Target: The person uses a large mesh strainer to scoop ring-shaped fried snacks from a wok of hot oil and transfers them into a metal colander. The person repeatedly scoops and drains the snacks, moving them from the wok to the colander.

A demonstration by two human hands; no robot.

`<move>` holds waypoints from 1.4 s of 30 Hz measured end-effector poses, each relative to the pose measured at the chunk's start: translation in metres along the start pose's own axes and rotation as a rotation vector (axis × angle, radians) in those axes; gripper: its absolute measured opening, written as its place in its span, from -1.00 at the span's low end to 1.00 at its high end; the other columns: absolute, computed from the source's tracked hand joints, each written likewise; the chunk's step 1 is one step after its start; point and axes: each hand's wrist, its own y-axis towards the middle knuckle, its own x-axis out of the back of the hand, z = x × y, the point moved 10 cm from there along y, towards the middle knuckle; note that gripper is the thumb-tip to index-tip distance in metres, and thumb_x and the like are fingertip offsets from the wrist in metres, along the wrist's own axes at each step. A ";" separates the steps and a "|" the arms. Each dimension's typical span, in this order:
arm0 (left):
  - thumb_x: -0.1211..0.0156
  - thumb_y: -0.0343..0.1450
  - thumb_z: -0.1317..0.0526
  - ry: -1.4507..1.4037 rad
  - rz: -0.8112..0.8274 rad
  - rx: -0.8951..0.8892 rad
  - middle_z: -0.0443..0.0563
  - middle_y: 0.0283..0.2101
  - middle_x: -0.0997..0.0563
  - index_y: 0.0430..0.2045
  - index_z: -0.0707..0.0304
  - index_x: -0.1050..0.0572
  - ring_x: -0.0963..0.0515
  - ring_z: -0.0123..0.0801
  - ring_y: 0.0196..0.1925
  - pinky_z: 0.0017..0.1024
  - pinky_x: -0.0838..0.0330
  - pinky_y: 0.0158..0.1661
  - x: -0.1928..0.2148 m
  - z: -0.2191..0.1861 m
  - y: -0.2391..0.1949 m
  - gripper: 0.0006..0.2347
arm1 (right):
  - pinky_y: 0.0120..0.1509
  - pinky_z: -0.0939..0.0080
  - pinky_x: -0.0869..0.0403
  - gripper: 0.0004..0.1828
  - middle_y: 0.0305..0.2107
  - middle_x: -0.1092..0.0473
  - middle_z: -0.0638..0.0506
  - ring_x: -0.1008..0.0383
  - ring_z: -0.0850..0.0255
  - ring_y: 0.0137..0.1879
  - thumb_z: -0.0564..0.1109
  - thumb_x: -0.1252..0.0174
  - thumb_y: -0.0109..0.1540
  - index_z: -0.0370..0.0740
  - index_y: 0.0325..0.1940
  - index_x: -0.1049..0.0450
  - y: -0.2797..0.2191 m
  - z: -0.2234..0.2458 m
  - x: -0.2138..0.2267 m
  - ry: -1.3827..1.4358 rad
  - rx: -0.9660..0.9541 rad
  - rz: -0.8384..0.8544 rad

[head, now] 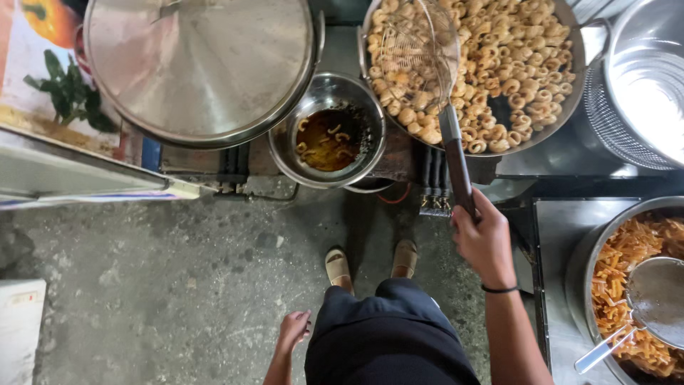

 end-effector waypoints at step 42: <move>-0.22 0.41 -0.04 -0.098 -0.036 0.042 0.09 -0.29 -0.77 -0.19 0.31 -0.64 -0.75 -0.23 -0.46 -0.30 -0.44 -0.52 -0.067 -0.149 -0.139 -0.64 | -0.42 0.06 -0.47 -0.74 -0.47 -0.48 -0.13 -0.50 0.08 -0.49 -0.19 -0.05 0.28 -0.26 0.04 -0.48 0.188 -0.084 0.167 -0.074 -0.016 -0.395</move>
